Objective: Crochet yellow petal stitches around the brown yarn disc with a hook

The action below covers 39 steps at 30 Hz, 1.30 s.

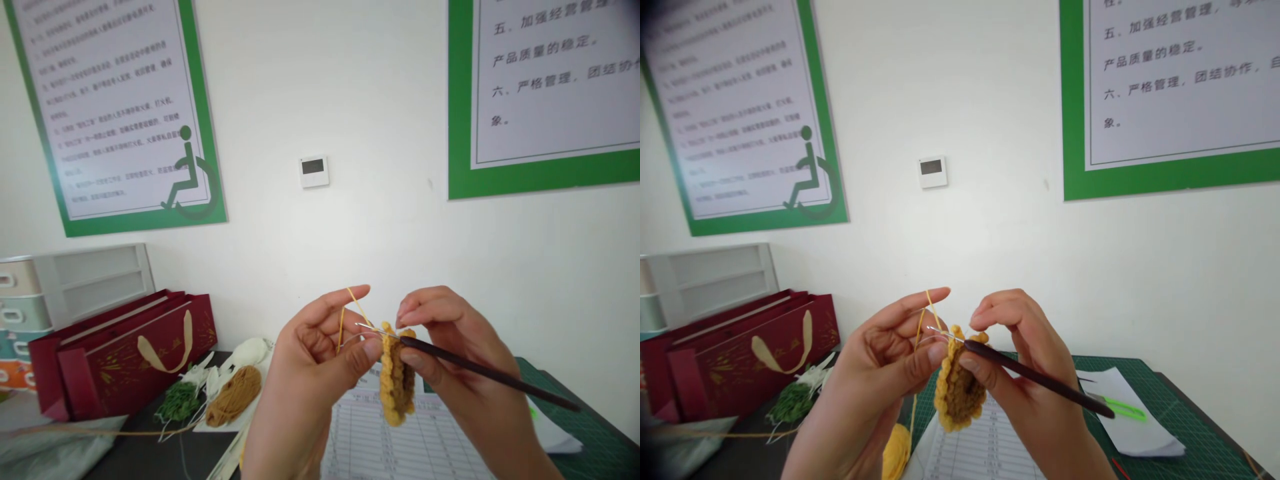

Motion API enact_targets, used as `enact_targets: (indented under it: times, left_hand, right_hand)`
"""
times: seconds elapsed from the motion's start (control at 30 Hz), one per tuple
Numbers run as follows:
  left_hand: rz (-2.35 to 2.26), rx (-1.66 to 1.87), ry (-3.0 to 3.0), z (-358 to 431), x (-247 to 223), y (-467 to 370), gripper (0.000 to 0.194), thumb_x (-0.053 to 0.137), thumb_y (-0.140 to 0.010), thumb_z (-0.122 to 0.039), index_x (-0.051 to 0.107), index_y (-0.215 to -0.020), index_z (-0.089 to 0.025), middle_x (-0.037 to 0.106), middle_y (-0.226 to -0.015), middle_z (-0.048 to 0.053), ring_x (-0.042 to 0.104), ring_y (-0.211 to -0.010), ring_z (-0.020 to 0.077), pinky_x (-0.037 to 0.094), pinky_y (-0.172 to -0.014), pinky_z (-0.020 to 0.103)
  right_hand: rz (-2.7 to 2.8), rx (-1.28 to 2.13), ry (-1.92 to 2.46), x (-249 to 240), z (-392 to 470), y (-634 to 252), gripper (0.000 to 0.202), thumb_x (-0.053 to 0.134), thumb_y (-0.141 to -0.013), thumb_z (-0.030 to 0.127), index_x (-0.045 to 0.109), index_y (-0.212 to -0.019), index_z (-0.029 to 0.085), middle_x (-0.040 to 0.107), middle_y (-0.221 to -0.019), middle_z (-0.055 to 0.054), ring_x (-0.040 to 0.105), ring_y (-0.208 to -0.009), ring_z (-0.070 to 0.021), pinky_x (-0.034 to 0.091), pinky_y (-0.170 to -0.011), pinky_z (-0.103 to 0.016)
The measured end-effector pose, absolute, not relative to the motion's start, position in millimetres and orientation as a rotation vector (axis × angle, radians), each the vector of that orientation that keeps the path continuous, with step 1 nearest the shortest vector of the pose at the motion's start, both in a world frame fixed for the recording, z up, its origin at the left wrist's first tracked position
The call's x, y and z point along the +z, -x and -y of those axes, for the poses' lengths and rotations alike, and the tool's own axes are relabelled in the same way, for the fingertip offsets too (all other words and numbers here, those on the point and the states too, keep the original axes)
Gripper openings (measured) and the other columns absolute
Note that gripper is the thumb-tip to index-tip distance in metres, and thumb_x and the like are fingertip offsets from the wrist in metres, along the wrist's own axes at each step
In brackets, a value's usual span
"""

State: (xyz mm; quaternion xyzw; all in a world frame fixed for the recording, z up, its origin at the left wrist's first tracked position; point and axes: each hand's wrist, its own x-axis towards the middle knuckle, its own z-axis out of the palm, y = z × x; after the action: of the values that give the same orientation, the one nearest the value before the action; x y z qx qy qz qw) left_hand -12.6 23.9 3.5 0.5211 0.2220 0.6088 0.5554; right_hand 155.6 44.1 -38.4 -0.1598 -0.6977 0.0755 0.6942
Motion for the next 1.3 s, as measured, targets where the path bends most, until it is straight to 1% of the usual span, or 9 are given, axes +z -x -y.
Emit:
enact_targets:
  times: [0.13,0.23,0.37,0.57,0.83,0.97,1.07,1.17,1.3]
  left_hand:
    - [-0.515,1.527,-1.247,-22.7,1.5,9.9,0.047,0.092,-0.067,-0.012,0.079,-0.112,-0.019,0.071,-0.075,0.0,0.063,-0.069,0.0088,0.049,-0.065,0.016]
    - [-0.517,1.568,-1.275,-22.4,0.5,8.5,0.047,0.092,-0.068,-0.012,0.079,-0.112,-0.02,0.072,-0.073,0.0,0.061,-0.065,0.0084,0.048,-0.063,0.017]
    - [-0.527,1.586,-1.312,-22.2,-0.1,7.9,0.044,0.089,-0.072,-0.013,0.078,-0.114,-0.021,0.072,-0.073,0.0,0.056,-0.06,0.0069,0.045,-0.06,0.018]
    - [-0.551,1.597,-1.32,-20.2,-0.7,7.9,0.045,0.089,-0.071,-0.013,0.077,-0.114,-0.02,0.072,-0.075,0.002,0.061,-0.065,0.0107,0.046,-0.062,0.02]
    - [-0.526,1.633,-1.31,-18.6,0.0,5.2,0.042,0.088,-0.072,-0.012,0.077,-0.112,-0.021,0.072,-0.073,0.0,0.062,-0.067,0.009,0.049,-0.067,0.019]
    - [-0.516,1.626,-1.296,-17.1,1.4,4.6,0.041,0.089,-0.071,-0.013,0.078,-0.109,-0.022,0.072,-0.073,-0.001,0.062,-0.065,0.0089,0.049,-0.065,0.018]
    - [-0.485,1.629,-1.29,-16.2,2.2,4.2,0.041,0.09,-0.07,-0.012,0.079,-0.108,-0.022,0.072,-0.071,0.0,0.061,-0.064,0.0091,0.048,-0.063,0.018]
    - [-0.483,1.629,-1.295,-15.8,2.6,3.6,0.04,0.091,-0.069,-0.012,0.08,-0.107,-0.022,0.071,-0.07,-0.001,0.06,-0.064,0.0086,0.048,-0.063,0.017]
    - [-0.527,1.617,-1.306,-16.5,1.8,3.8,0.04,0.092,-0.07,-0.016,0.08,-0.107,-0.024,0.07,-0.072,-0.001,0.06,-0.066,0.0086,0.048,-0.065,0.017]
  right_hand:
    - [1.515,0.017,0.44,-41.6,-41.2,-150.1,0.015,0.071,-0.089,0.013,0.062,-0.096,0.023,0.063,-0.092,-0.001,0.063,-0.091,-0.0165,0.055,-0.074,-0.03]
    - [1.525,-0.144,0.465,-41.6,-37.0,-146.8,0.018,0.071,-0.088,0.01,0.064,-0.099,0.022,0.067,-0.095,-0.002,0.063,-0.095,-0.0176,0.054,-0.079,-0.032]
    - [1.511,-0.304,0.52,-40.7,-31.6,-143.3,0.021,0.071,-0.087,0.009,0.066,-0.102,0.022,0.07,-0.097,-0.002,0.063,-0.098,-0.0172,0.053,-0.082,-0.032]
    - [1.485,-0.348,0.518,-39.6,-31.7,-139.0,0.022,0.069,-0.087,0.007,0.066,-0.105,0.02,0.071,-0.1,-0.002,0.063,-0.099,-0.0161,0.053,-0.084,-0.03]
    - [1.54,-0.477,0.586,-40.1,-28.6,-144.9,0.019,0.07,-0.088,0.012,0.067,-0.104,0.021,0.072,-0.098,-0.002,0.064,-0.096,-0.018,0.052,-0.084,-0.034]
    - [1.55,-0.491,0.604,-39.4,-28.2,-145.8,0.017,0.07,-0.088,0.014,0.065,-0.102,0.023,0.073,-0.095,-0.002,0.066,-0.091,-0.019,0.05,-0.083,-0.037]
    - [1.544,-0.463,0.583,-39.4,-29.5,-144.7,0.021,0.069,-0.087,0.014,0.063,-0.106,0.023,0.074,-0.096,-0.003,0.067,-0.091,-0.02,0.05,-0.083,-0.038]
    - [1.533,-0.353,0.566,-40.9,-30.3,-142.5,0.025,0.069,-0.087,0.012,0.063,-0.109,0.024,0.074,-0.099,-0.003,0.067,-0.093,-0.0206,0.051,-0.082,-0.038]
    - [1.498,-0.278,0.517,-43.3,-29.8,-140.2,0.026,0.068,-0.086,0.008,0.064,-0.106,0.024,0.072,-0.099,-0.004,0.067,-0.094,-0.0204,0.053,-0.08,-0.038]
